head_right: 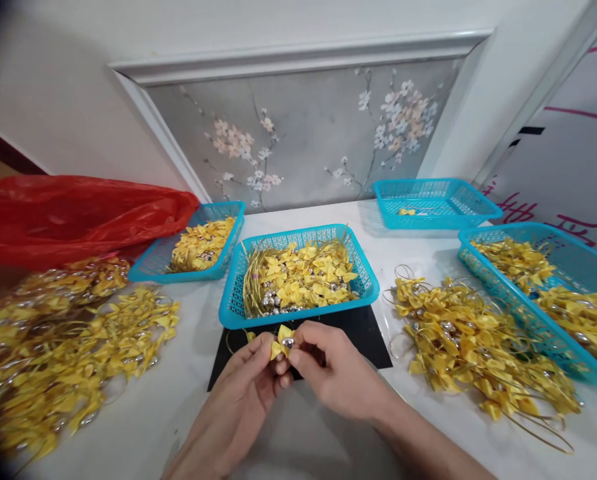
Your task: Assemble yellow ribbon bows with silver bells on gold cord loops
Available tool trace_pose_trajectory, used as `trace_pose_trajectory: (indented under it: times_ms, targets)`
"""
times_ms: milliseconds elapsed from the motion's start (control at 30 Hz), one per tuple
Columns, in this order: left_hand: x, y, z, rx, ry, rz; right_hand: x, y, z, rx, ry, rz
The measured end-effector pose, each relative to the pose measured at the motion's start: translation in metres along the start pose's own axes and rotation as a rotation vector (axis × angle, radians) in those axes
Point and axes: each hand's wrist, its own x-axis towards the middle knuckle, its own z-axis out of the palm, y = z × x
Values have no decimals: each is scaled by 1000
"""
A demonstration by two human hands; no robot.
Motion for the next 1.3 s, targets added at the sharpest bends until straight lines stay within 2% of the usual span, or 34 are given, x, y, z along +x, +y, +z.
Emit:
trace_pose_trajectory:
  times_ms: [67, 167, 400, 533, 667, 733, 833, 1033, 1300]
  targets:
    - [-3, -2, 0, 60, -6, 84, -1, 4, 2, 86, 8, 26]
    - [-5, -5, -2, 187, -15, 189, -3, 8, 5, 44, 75, 21]
    - [-1, -8, -10, 529, 27, 304, -4, 5, 8, 1, 64, -1]
    - [-1, -6, -10, 676, 64, 358, -5, -3, 0, 124, 24, 52]
    - [-2, -4, -8, 791, 43, 377, -5, -8, -7, 254, 104, 58]
    - [-2, -4, -9, 830, 21, 401, -4, -9, -7, 234, 88, 83]
    - [-2, -6, -10, 800, 1, 378, -4, -10, -4, 155, 24, 122]
    - [-3, -6, -10, 540, -47, 277, -8, -7, 1, 169, 109, 98]
    - [-1, -2, -9, 230, 13, 154, -10, -7, 4, 165, 113, 87]
